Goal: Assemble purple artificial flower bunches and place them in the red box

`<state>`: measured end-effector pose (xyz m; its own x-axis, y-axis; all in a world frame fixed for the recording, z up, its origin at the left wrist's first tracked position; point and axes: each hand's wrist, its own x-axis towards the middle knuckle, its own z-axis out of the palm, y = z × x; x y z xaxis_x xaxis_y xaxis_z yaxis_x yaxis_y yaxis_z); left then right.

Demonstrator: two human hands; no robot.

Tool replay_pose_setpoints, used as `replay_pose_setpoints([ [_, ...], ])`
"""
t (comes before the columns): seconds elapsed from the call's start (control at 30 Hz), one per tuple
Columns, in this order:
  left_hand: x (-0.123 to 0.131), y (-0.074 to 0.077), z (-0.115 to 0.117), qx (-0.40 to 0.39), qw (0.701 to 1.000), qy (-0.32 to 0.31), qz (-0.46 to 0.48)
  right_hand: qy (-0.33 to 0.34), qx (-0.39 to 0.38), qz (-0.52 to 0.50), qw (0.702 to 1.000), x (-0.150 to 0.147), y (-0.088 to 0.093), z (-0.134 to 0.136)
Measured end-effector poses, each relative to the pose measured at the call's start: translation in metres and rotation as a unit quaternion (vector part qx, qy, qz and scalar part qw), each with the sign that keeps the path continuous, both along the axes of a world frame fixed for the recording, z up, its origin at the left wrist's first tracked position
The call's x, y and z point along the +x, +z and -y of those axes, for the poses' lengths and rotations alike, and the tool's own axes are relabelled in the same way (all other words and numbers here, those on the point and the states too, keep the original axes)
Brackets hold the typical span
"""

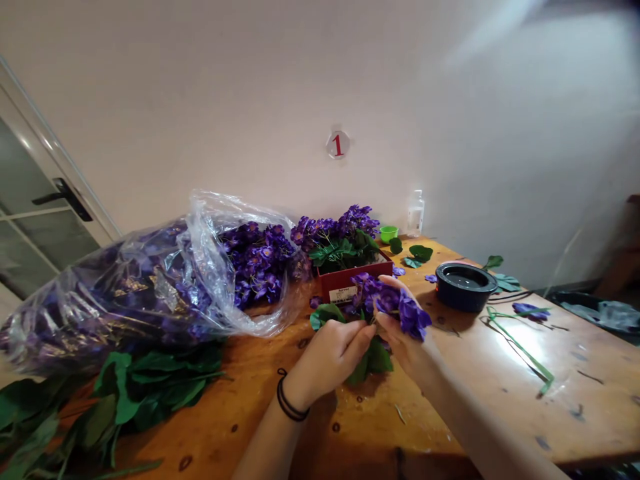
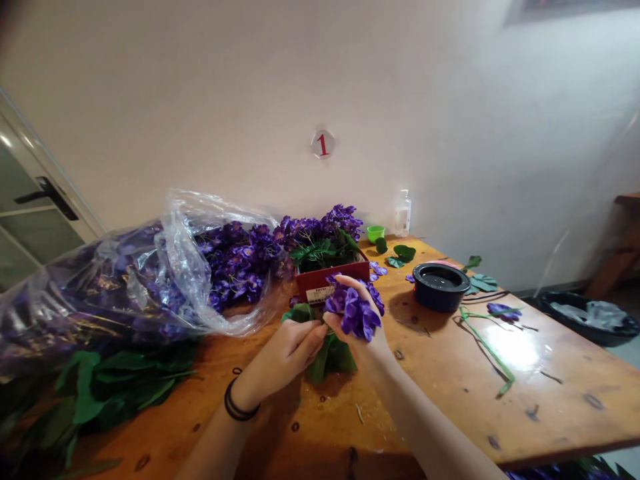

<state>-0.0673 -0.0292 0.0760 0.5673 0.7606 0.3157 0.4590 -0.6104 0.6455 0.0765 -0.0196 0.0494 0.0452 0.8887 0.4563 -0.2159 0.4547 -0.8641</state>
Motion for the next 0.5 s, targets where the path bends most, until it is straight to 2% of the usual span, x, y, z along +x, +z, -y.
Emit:
replay_pose_setpoints([
  [0.1, -0.005, 0.003, -0.001, 0.018, 0.999, 0.001, -0.036, 0.01, -0.029, -0.051, 0.998, 0.006, 0.0, 0.002],
  [0.2, -0.01, 0.007, 0.0, 0.055, 0.996, 0.014, -0.071, 0.074, -0.049, -0.03, 0.996, 0.01, -0.001, 0.002],
  [0.27, -0.011, 0.008, 0.0, 0.07, 0.993, 0.025, -0.093, 0.093, -0.048, -0.02, 0.994, 0.012, -0.002, 0.0],
  [0.5, -0.01, 0.002, -0.004, 0.101, 0.983, 0.06, -0.142, 0.061, -0.097, -0.056, 0.992, 0.009, -0.005, -0.004],
])
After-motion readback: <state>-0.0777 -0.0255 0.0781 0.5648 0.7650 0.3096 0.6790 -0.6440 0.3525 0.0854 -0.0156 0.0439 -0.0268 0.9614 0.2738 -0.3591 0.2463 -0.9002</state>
